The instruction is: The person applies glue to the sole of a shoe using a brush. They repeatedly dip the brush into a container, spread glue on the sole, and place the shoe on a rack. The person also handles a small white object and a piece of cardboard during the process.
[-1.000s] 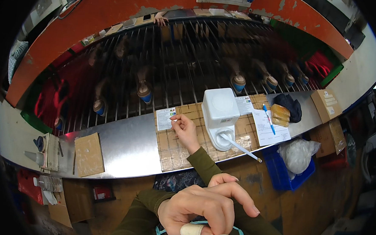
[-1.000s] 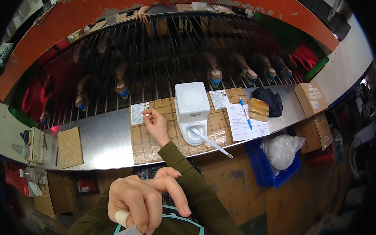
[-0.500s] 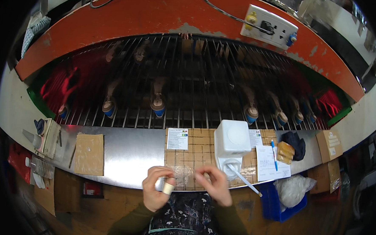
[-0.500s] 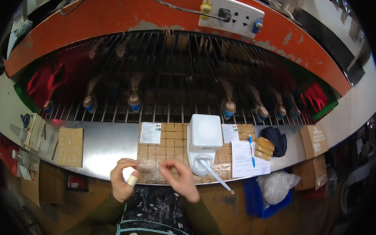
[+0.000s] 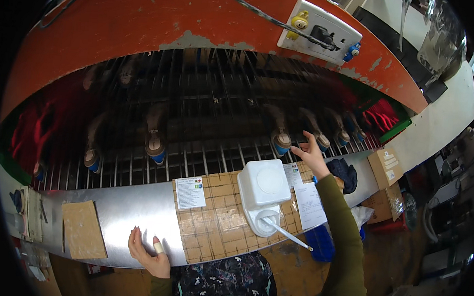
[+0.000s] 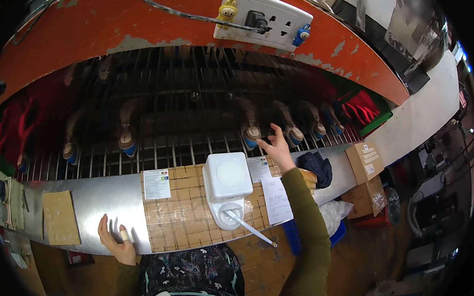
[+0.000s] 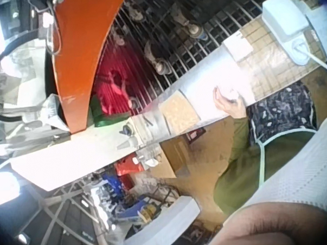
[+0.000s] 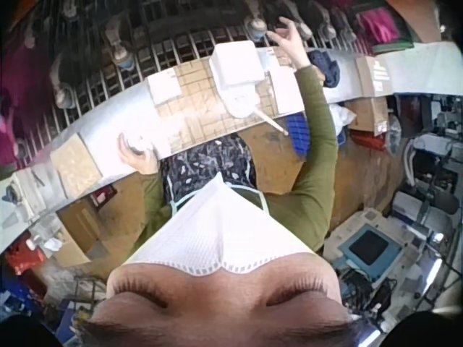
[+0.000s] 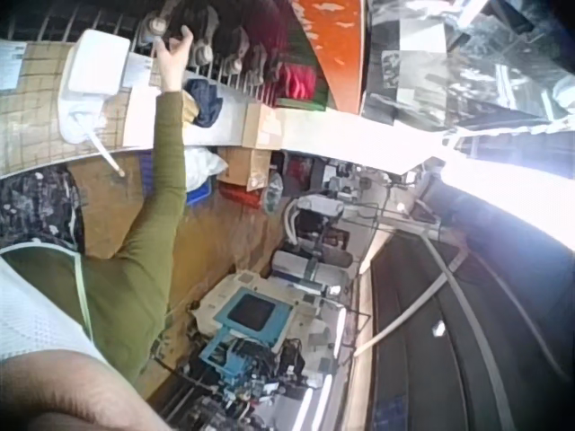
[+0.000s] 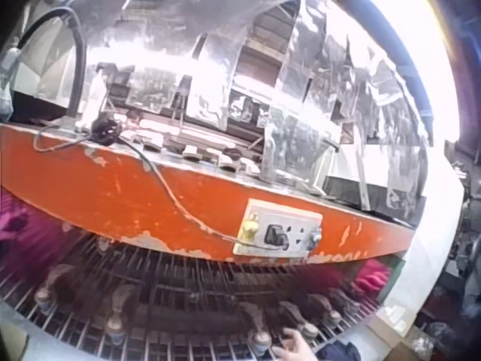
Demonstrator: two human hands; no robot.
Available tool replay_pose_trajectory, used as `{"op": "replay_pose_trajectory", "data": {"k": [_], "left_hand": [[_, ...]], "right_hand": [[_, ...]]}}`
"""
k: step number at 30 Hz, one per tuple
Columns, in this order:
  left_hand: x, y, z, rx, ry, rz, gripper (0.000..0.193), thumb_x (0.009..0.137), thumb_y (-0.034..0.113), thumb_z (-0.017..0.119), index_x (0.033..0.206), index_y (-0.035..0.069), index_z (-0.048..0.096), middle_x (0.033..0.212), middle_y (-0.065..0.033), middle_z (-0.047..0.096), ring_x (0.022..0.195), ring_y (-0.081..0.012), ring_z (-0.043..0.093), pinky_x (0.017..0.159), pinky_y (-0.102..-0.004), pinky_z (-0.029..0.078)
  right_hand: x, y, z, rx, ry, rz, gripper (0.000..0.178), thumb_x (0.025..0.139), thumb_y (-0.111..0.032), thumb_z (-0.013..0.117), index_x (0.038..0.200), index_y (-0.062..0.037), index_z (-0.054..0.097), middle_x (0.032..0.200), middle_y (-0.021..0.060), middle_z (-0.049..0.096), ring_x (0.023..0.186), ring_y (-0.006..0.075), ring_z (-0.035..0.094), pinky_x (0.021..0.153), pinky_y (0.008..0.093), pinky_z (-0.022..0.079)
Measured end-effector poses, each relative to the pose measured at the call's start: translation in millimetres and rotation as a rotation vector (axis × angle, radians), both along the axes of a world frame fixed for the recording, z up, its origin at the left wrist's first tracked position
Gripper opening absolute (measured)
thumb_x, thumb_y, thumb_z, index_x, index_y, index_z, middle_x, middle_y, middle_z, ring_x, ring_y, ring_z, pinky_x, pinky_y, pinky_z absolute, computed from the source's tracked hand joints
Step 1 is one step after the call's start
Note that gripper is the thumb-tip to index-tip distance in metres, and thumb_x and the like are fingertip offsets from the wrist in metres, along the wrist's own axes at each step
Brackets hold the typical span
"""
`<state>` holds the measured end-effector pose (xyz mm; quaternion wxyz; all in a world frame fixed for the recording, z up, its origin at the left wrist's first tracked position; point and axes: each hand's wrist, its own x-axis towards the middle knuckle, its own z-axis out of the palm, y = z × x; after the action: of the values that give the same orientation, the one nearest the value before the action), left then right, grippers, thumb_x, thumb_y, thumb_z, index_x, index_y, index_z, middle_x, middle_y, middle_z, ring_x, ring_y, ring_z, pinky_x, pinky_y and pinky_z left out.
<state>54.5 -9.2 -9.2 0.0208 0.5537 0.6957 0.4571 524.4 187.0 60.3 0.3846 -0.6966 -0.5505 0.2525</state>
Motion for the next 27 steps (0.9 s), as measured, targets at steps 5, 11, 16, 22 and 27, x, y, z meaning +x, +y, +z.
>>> {"op": "replay_pose_trajectory", "data": {"k": [5,11,16,22,27], "left_hand": [[-1,-2,1,-0.056,-0.025,0.027,0.044,0.092,0.009,0.057,0.133,-0.004,0.046,0.133,-0.0202,0.046,0.127,-0.0359,0.042,0.108,-0.0480,0.030],[-2,-6,1,-0.113,-0.047,0.049,0.045,0.091,0.009,0.058,0.133,-0.002,0.047,0.131,-0.0195,0.048,0.126,-0.0351,0.042,0.106,-0.0477,0.030],[-6,-5,-7,-0.085,-0.055,0.021,0.045,0.088,0.009,0.060,0.130,-0.001,0.050,0.129,-0.0185,0.049,0.123,-0.0346,0.044,0.105,-0.0471,0.028],[-4,1,-12,0.003,-0.151,-0.034,0.045,0.085,0.007,0.062,0.128,0.001,0.053,0.125,-0.0175,0.053,0.119,-0.0336,0.047,0.103,-0.0455,0.030],[4,14,-5,0.125,-0.487,-0.221,0.040,0.090,0.006,0.059,0.128,-0.001,0.053,0.117,-0.0152,0.059,0.110,-0.0265,0.055,0.097,-0.0377,0.041]], "right_hand": [[11,74,-73,-0.110,-0.510,-0.077,0.125,0.068,-0.066,0.073,0.154,-0.0137,-0.001,0.124,0.0366,0.052,0.113,0.0491,0.055,0.097,0.0504,0.044],[-16,94,-81,-0.210,-0.572,-0.149,0.126,0.066,-0.059,0.075,0.153,-0.0112,-0.004,0.115,0.0327,0.060,0.106,0.0455,0.061,0.093,0.0469,0.049],[-5,105,-50,-0.197,-0.526,-0.244,0.111,0.063,-0.046,0.078,0.151,-0.0076,0.023,0.116,0.0284,0.062,0.109,0.0398,0.061,0.093,0.0440,0.049],[-12,80,44,0.062,-0.154,-0.170,0.097,0.061,-0.027,0.083,0.142,0.0013,0.038,0.120,0.0224,0.061,0.107,0.0274,0.061,0.095,0.0333,0.047],[-62,-3,116,0.166,0.174,0.067,0.108,0.068,-0.019,0.080,0.152,-0.0029,0.015,0.106,0.0217,0.065,0.095,0.0247,0.065,0.089,0.0323,0.049]]}}
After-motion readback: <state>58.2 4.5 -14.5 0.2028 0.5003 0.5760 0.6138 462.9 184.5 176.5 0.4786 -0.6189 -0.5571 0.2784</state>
